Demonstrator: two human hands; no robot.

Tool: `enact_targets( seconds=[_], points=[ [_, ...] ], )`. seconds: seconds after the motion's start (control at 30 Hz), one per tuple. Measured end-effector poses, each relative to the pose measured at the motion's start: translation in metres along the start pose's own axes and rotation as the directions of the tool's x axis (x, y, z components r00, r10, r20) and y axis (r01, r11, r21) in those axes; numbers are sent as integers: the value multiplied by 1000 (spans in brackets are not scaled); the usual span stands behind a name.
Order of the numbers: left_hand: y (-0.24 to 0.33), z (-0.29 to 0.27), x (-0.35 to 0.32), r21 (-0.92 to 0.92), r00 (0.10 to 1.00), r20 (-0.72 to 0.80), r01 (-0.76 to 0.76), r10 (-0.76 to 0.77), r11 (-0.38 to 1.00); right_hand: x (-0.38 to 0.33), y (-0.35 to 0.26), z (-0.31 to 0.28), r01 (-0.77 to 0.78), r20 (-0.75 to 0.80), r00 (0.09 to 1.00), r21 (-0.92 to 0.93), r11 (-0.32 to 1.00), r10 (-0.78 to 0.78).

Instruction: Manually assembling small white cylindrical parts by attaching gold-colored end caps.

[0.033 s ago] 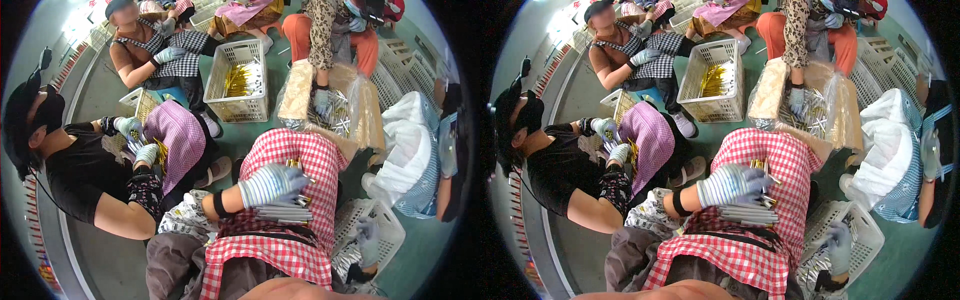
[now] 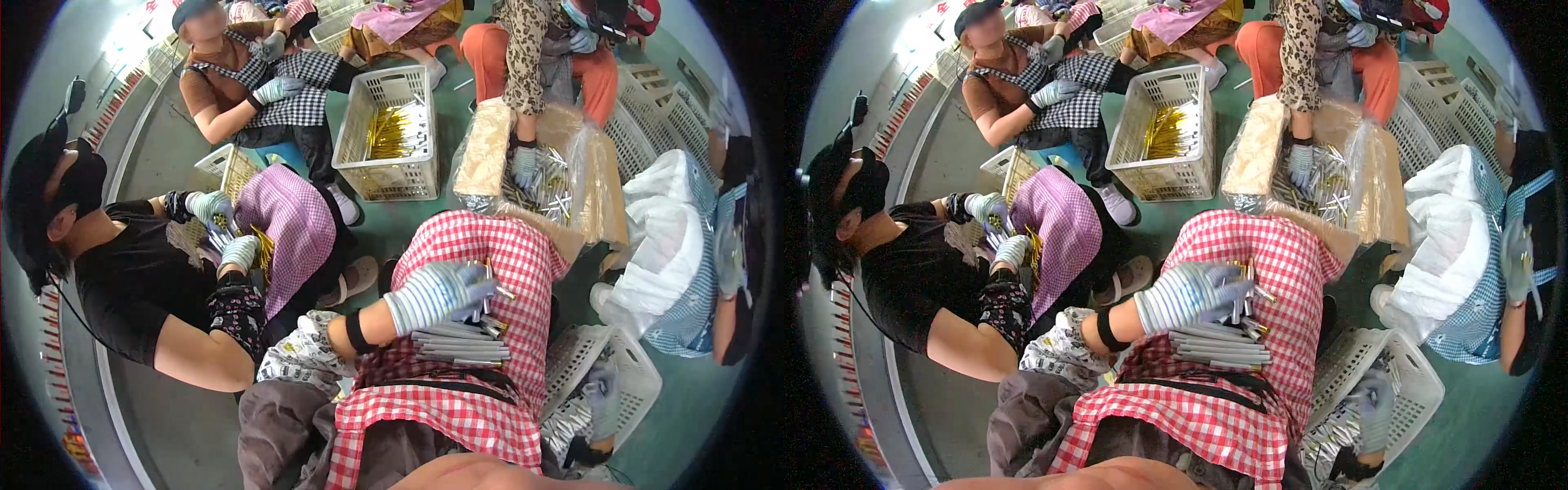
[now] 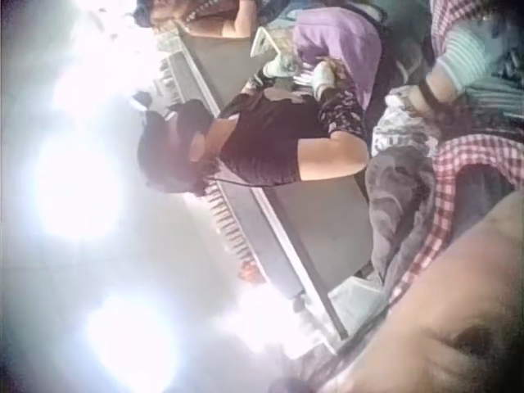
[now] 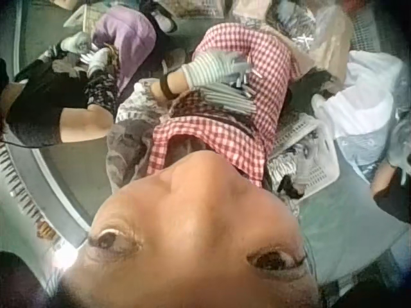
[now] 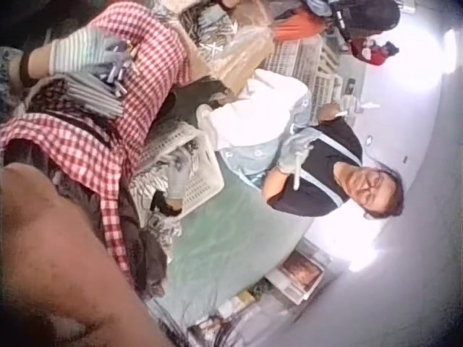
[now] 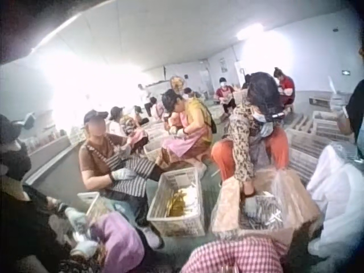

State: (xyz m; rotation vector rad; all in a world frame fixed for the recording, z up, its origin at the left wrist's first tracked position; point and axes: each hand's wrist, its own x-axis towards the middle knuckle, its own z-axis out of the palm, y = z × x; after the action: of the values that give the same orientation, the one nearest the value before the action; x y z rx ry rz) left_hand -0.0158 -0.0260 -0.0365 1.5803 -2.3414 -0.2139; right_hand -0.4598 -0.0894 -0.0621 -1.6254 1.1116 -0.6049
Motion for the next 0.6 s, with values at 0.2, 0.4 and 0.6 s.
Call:
enact_targets(
  seconds=[0.2, 0.4, 0.6],
  points=[
    [-19, 16, -2, 79, 984, 128, 116, -126, 990, -147, 248, -55, -745, -547, 667, -517, 422, 507],
    [-5, 16, 40, 135, 945, 305, 82, -120, 987, -176, 239, -9, -795, -501, 585, -509, 329, 638],
    [-6, 15, -8, 149, 971, 160, 154, -178, 977, -132, 241, -17, -673, -397, 701, -642, 367, 593]
  ],
)
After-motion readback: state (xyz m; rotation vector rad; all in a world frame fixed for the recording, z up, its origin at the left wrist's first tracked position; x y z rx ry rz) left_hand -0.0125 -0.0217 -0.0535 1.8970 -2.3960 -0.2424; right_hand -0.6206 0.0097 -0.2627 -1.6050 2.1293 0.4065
